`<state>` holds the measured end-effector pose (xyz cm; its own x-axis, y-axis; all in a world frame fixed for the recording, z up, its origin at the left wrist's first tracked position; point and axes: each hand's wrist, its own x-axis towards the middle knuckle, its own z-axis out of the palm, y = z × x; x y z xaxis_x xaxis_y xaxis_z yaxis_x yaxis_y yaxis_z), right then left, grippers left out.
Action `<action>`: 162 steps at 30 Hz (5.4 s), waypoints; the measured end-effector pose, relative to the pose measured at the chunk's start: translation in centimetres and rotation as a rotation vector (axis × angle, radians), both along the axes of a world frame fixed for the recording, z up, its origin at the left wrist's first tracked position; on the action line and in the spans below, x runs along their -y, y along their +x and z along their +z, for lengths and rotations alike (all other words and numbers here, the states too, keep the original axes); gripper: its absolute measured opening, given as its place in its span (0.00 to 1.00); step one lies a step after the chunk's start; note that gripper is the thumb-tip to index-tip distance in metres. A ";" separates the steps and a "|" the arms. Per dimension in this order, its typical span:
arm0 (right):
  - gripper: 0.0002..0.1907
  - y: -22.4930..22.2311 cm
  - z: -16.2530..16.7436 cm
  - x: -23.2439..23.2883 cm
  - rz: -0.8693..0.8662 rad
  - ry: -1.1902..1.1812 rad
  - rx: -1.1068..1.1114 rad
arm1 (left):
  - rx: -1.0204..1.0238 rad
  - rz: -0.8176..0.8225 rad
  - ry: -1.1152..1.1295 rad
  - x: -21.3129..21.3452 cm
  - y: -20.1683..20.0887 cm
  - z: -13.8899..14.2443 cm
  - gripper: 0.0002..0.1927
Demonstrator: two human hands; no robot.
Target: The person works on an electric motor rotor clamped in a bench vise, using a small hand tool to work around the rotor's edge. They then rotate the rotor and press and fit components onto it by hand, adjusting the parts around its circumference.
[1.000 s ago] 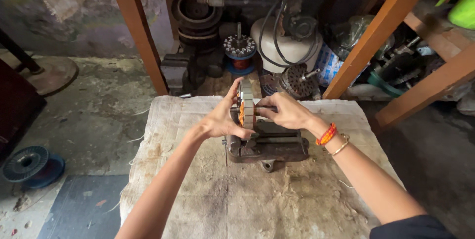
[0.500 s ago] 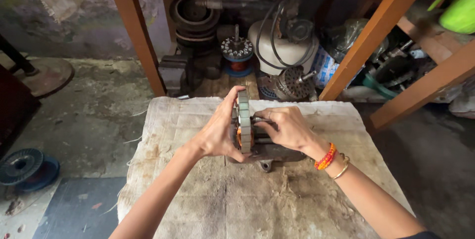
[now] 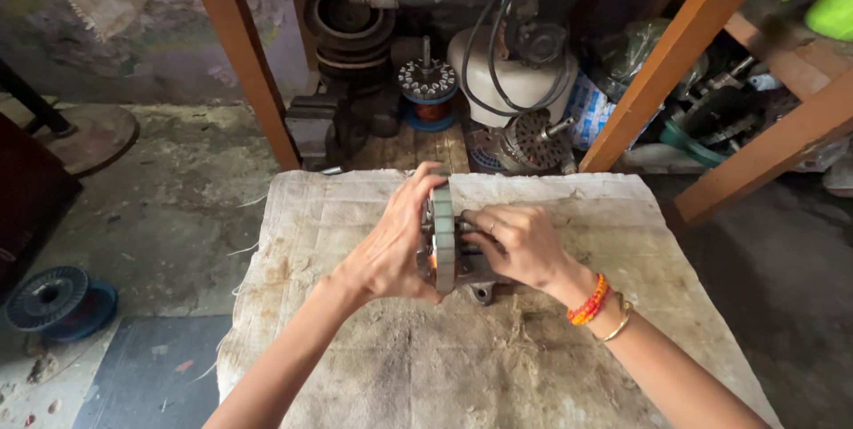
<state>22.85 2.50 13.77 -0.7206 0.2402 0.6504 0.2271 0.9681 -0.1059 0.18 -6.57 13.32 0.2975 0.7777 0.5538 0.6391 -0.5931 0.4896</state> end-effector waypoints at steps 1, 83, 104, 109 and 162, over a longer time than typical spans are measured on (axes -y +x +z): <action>0.12 -0.1 0.1 -0.3 -0.011 -0.018 0.006 | 0.014 -0.009 -0.001 -0.2 0.0 0.3 0.77; 0.10 1.8 -0.9 5.4 -0.292 -0.449 -0.355 | 1.209 0.290 -0.666 -3.1 0.5 -20.5 0.41; 0.10 1.6 -1.2 4.4 -0.339 -0.474 -0.277 | 1.160 0.239 -0.828 -3.9 -0.9 -19.6 0.50; 0.10 1.5 -1.8 4.9 -0.285 -0.473 -0.337 | 1.254 0.109 -0.710 -3.9 -0.3 -19.2 0.47; 0.04 -1.4 7.2 2.7 0.101 -0.639 -0.257 | 0.741 0.375 0.035 3.8 5.3 1.5 0.16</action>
<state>21.44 -0.22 20.94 -0.6020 0.5726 0.5565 0.0306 0.7130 -0.7005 5.47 -10.33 14.77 -0.4291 0.7313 0.5302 0.3170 -0.4277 0.8465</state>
